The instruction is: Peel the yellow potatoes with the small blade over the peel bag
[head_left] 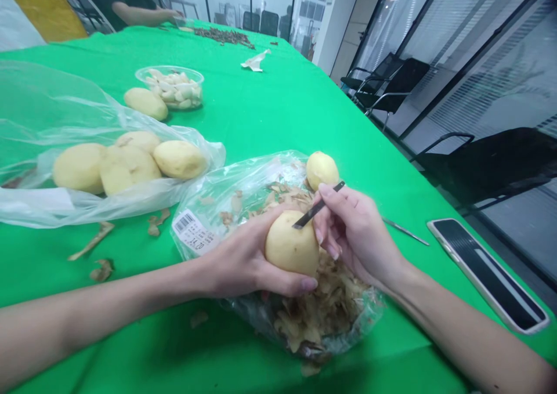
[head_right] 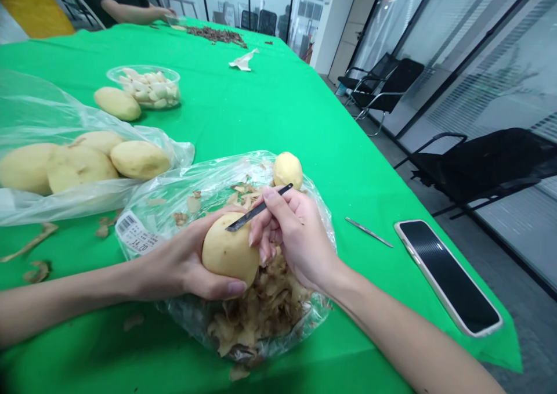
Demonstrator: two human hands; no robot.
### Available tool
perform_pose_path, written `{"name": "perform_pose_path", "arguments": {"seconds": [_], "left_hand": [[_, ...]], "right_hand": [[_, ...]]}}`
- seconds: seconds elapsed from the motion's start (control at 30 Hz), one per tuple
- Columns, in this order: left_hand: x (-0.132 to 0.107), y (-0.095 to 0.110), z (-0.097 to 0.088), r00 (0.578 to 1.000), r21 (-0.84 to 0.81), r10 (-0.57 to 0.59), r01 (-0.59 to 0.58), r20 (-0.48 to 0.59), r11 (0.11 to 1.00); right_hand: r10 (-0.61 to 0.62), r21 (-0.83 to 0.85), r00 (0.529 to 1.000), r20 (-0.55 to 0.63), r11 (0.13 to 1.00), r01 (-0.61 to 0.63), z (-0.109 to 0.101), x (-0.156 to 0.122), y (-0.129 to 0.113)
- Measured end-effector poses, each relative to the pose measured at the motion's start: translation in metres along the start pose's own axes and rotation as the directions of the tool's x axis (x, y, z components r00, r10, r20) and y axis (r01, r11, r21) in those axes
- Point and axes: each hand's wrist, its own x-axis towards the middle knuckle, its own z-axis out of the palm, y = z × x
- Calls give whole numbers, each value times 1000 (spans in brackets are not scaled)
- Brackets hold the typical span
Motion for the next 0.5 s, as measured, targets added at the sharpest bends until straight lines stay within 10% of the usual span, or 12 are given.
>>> {"name": "perform_pose_path", "arguments": {"seconds": [0.5], "left_hand": [[2,2,0,999,-55,36,-34,38,998]], "right_hand": [[27,-57,996,87,998,-22,-3,1,-2]]}}
